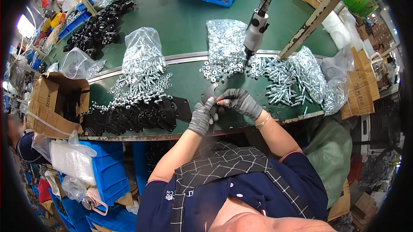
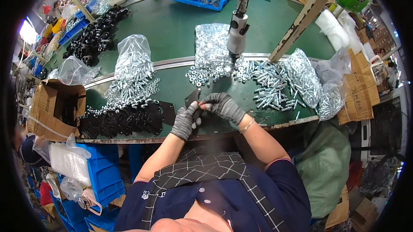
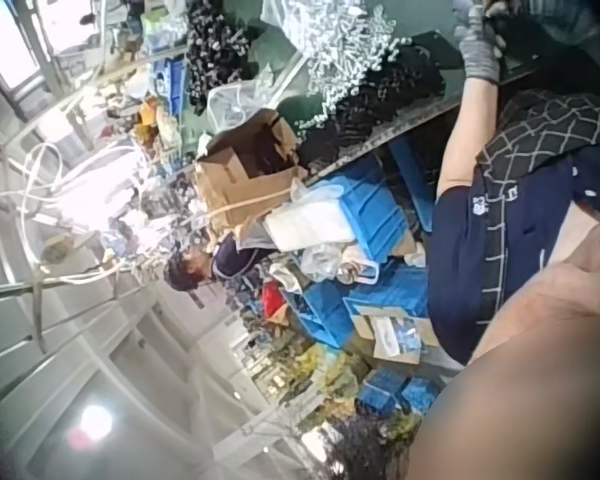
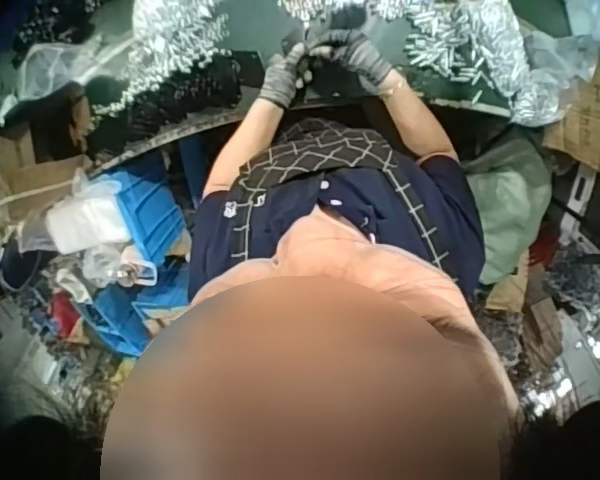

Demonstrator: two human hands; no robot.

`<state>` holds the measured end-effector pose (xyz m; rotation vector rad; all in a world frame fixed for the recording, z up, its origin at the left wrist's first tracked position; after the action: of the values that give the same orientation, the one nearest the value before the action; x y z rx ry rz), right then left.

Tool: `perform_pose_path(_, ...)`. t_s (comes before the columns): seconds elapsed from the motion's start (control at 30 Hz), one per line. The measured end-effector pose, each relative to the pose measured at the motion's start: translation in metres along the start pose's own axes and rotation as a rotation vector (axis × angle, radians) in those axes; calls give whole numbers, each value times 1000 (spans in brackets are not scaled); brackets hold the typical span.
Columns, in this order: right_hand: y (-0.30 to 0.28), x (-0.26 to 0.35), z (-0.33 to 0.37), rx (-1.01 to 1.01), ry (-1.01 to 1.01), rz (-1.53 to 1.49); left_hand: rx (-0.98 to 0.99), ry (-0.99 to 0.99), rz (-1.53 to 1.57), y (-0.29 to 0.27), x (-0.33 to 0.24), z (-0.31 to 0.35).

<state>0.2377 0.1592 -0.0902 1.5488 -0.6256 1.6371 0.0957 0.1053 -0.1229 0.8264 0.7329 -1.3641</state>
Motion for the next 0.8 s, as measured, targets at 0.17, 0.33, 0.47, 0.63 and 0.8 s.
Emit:
perform_pose_path(0.17, 12, -6, 4, -118, -90, -46, -31, 17, 51, 1, 6, -5)
perform_pose_path(0.33, 31, 19, 14, -89, -452, 1050, -29, 12, 43, 2, 5, -3)
perform_pose_path(0.47, 26, 26, -3, 155, -500, 1162, -31, 54, 14, 2, 8, -5)
perform_pose_path(0.63, 42, 39, -8, 350, -355, 1409, -98, -33, -6, 3, 6, -6)
perform_pose_path(0.8, 41, 38, -9, 341, -233, 1424, -96, -45, 21, 2, 8, -9)
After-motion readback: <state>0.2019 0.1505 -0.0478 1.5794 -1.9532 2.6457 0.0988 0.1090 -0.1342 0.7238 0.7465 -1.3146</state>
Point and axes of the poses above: each hand's wrist, its own z-axis away from the middle knuckle, its own y-axis out of the palm, x = y × z, the point moved 4 cm from there along -z, towards the middle knuckle, and after that the axes turned 15 degrees about -z, right-handed, at the moved point
